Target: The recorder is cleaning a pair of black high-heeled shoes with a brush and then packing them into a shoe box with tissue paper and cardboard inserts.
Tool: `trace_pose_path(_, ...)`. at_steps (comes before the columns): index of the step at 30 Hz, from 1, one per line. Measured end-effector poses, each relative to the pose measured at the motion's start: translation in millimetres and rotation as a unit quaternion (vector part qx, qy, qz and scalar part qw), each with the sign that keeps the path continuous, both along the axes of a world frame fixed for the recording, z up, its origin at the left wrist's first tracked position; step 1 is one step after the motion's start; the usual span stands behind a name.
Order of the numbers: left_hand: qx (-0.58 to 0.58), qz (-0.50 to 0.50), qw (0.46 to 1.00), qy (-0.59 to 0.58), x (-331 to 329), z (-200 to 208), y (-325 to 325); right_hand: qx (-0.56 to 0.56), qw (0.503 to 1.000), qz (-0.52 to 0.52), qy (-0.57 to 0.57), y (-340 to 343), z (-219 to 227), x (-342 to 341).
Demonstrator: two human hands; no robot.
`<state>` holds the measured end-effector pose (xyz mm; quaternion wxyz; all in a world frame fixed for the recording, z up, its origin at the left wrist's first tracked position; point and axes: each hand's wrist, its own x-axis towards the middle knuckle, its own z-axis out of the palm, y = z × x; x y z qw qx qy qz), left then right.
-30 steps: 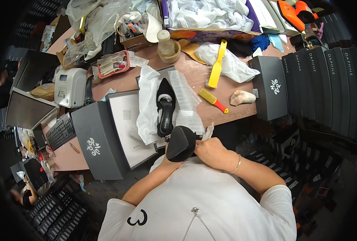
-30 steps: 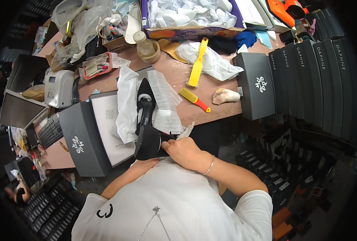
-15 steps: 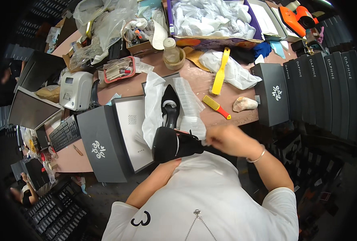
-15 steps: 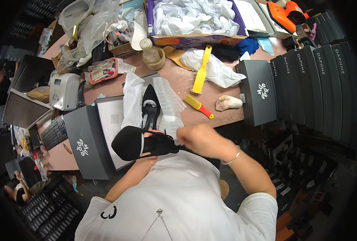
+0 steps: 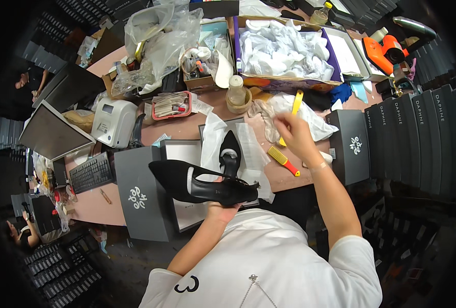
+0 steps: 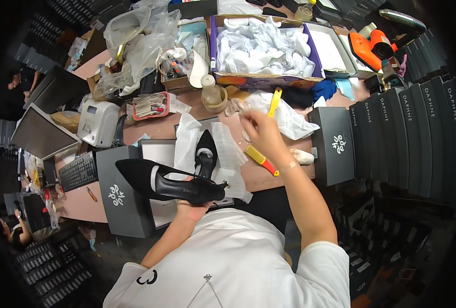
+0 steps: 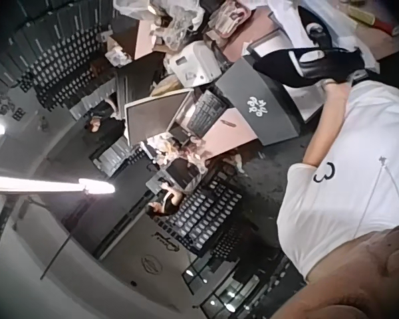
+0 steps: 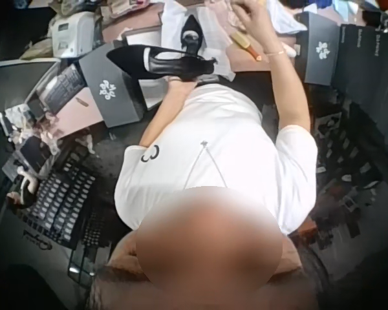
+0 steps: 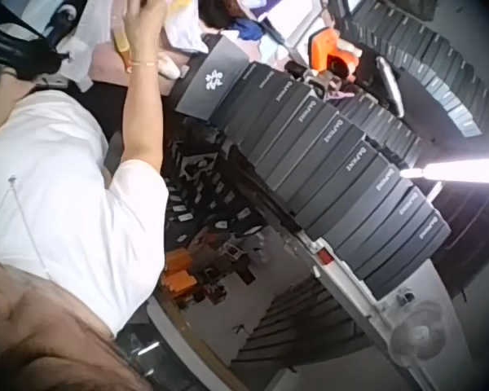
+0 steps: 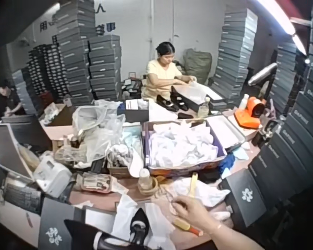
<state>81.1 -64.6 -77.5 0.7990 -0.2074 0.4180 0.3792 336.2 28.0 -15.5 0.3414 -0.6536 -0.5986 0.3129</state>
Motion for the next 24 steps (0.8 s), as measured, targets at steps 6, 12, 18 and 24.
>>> trace_pose_path(6,0.077,-0.039,0.988,-0.13,-1.7,-4.6,6.8,-0.249,0.923,0.145,0.254,-132.3,-28.9,-45.3)
trace_pose_path(12,0.009,-0.029,0.992,-0.125,4.6,15.3,8.4,-0.166,0.774,-0.069,0.606,-128.8,-33.0,-75.3)
trace_pose_path(18,0.021,-0.053,0.986,-0.159,0.4,7.6,7.0,-0.132,0.809,-0.029,0.572,-127.0,2.5,-60.5)
trace_pose_path(24,0.1,-0.068,0.979,-0.162,0.8,-0.4,2.5,-0.158,0.873,-0.005,0.462,-132.5,14.4,-56.1)
